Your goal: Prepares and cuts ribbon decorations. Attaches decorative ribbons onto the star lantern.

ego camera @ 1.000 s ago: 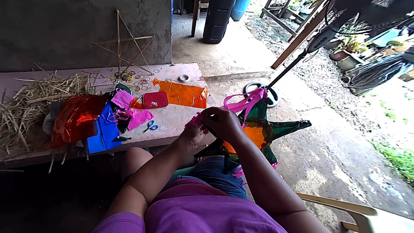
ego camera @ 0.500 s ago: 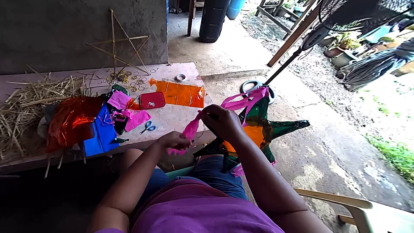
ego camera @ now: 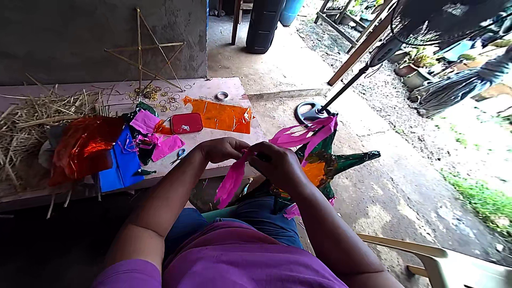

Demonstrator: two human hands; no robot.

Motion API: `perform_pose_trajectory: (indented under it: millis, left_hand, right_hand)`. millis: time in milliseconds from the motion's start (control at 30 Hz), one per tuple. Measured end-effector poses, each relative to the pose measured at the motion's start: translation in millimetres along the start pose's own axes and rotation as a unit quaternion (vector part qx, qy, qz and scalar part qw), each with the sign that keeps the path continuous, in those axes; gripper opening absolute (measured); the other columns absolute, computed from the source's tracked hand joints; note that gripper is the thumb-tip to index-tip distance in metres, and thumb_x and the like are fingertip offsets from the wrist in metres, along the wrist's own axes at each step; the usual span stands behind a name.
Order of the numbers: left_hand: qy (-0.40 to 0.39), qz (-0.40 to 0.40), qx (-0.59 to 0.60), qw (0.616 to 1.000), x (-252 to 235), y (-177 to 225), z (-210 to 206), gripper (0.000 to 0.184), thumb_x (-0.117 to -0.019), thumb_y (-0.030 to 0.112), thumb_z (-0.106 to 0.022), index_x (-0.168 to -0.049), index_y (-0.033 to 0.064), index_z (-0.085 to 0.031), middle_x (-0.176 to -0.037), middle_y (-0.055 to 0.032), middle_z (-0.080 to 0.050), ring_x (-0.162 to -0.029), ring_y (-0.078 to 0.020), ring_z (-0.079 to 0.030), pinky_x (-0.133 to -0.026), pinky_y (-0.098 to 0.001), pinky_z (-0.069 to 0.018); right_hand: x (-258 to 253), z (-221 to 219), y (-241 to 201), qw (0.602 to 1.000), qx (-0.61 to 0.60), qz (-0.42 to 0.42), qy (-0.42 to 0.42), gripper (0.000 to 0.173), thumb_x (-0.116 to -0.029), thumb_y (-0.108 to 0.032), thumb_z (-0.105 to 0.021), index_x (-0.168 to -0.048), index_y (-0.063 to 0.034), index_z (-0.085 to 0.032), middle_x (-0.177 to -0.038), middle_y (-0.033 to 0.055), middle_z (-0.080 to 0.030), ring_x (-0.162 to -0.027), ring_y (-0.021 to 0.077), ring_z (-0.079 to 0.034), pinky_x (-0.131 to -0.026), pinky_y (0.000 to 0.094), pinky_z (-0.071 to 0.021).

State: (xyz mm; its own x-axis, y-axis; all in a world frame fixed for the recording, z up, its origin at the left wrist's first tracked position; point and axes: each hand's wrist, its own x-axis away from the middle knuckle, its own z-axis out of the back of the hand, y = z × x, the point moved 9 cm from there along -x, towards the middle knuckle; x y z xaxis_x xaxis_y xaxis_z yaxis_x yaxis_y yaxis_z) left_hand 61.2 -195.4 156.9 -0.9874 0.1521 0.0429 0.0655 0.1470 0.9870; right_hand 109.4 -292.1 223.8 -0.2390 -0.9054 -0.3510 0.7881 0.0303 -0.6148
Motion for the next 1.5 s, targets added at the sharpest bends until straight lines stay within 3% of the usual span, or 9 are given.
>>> perform_pose_trajectory:
  millis: [167, 300, 500, 633, 800, 933, 1067, 1400, 1500]
  left_hand:
    - [0.027, 0.015, -0.062, 0.998, -3.4, 7.4, 9.4, 0.027, -0.0942, -0.006, -0.05, -0.086, 0.0091, -0.071, -0.079, 0.009, -0.071, -0.076, 0.0002, -0.067, -0.077, -0.0215, -0.0573]
    - [0.056, 0.029, -0.144, 0.988, -3.2, 28.8, 19.2, 0.02, -0.0968, -0.003, -0.057, -0.087, 0.0061, -0.072, -0.081, 0.0076, -0.071, -0.08, 0.0, -0.067, -0.08, -0.0214, -0.0554]
    - [0.112, 0.015, -0.312, 0.943, 0.6, 81.5, 32.6, 0.013, -0.0965, 0.001, -0.062, -0.086, 0.0032, -0.07, -0.077, 0.0063, -0.067, -0.074, 0.0015, -0.062, -0.075, -0.0193, -0.052]
    - [0.143, -0.012, -0.44, 0.886, 11.4, 121.5, 20.0, 0.014, -0.0968, 0.008, -0.065, -0.084, 0.0039, -0.069, -0.071, 0.0038, -0.061, -0.064, 0.001, -0.054, -0.062, -0.0185, -0.0437]
    - [0.233, -0.015, -0.577, 0.783, 42.1, 155.8, 0.9, 0.017, -0.0981, 0.013, -0.063, -0.086, 0.0059, -0.071, -0.077, -0.0031, -0.064, -0.071, -0.0114, -0.058, -0.068, -0.0345, -0.0471]
    - [0.304, 0.007, -0.545, 0.781, 60.2, 153.0, 9.3, 0.017, -0.0987, 0.012, -0.063, -0.083, 0.0075, -0.069, -0.071, -0.0002, -0.059, -0.064, -0.0082, -0.053, -0.062, -0.0299, -0.0431]
    - [0.289, -0.04, -0.534, 0.794, 62.3, 150.6, -6.6, 0.015, -0.0966, 0.014, -0.064, -0.085, 0.0087, -0.072, -0.075, 0.0017, -0.062, -0.066, -0.0031, -0.056, -0.063, -0.0226, -0.0463]
    - [0.211, -0.087, -0.6, 0.767, 51.4, 135.8, -65.9, 0.015, -0.0963, 0.014, -0.065, -0.086, 0.0068, -0.073, -0.076, -0.0034, -0.063, -0.071, -0.0145, -0.061, -0.064, -0.033, -0.0504]
    - [0.242, -0.095, -0.636, 0.727, 62.0, 116.4, -79.0, 0.013, -0.0918, 0.014, -0.066, -0.084, 0.0068, -0.075, -0.073, -0.0037, -0.061, -0.066, -0.0167, -0.061, -0.059, -0.0351, -0.0513]
  right_hand:
    - [7.0, 3.6, -0.7, 0.999, -0.013, 0.028, 0.019, 0.02, -0.0962, -0.028, -0.066, -0.108, -0.0146, -0.074, -0.081, -0.0028, -0.068, -0.067, 0.0067, -0.061, -0.062, 0.0315, -0.0531]
    - [9.8, -3.4, -10.8, 0.998, -0.022, 0.058, 0.03, 0.019, -0.0957, -0.027, -0.068, -0.106, -0.0133, -0.076, -0.1, 0.0007, -0.07, -0.082, 0.0089, -0.067, -0.07, 0.0325, -0.058]
    - [11.5, -16.3, -18.7, 0.996, -0.01, 0.077, 0.035, 0.017, -0.0959, -0.027, -0.068, -0.104, -0.015, -0.077, -0.09, -0.0014, -0.071, -0.077, 0.0082, -0.067, -0.069, 0.0319, -0.0578]
    - [7.6, -21.0, -19.4, 0.997, -0.002, 0.071, 0.037, 0.017, -0.0949, -0.027, -0.068, -0.103, -0.0156, -0.077, -0.087, -0.002, -0.07, -0.073, 0.0086, -0.066, -0.065, 0.0333, -0.0567]
    - [3.8, -19.0, -20.1, 0.996, 0.006, 0.07, 0.049, 0.016, -0.0942, -0.025, -0.069, -0.102, -0.0144, -0.077, -0.087, -0.0004, -0.071, -0.073, 0.0114, -0.067, -0.064, 0.0357, -0.0563]
    - [4.2, -18.8, -21.5, 0.997, 0.003, 0.066, 0.047, 0.015, -0.094, -0.025, -0.069, -0.102, -0.0149, -0.077, -0.086, -0.0009, -0.071, -0.072, 0.0109, -0.067, -0.063, 0.0352, -0.056]
    - [2.9, -21.3, -21.6, 0.997, -0.003, 0.066, 0.036, 0.014, -0.0939, -0.024, -0.07, -0.101, -0.0145, -0.077, -0.086, -0.0011, -0.07, -0.072, 0.0102, -0.066, -0.064, 0.0343, -0.0555]
    - [-5.9, -17.6, -18.7, 0.999, 0.012, 0.019, 0.036, 0.013, -0.0907, -0.02, -0.073, -0.088, -0.0076, -0.072, -0.08, 0.0048, -0.066, -0.067, 0.0188, -0.063, -0.058, 0.0435, -0.0514]
    - [-10.2, -12.0, -12.0, 1.0, 0.011, -0.004, 0.028, 0.01, -0.0934, -0.013, -0.07, -0.101, -0.0084, -0.076, -0.088, 0.0062, -0.069, -0.072, 0.0213, -0.066, -0.064, 0.0465, -0.0548]
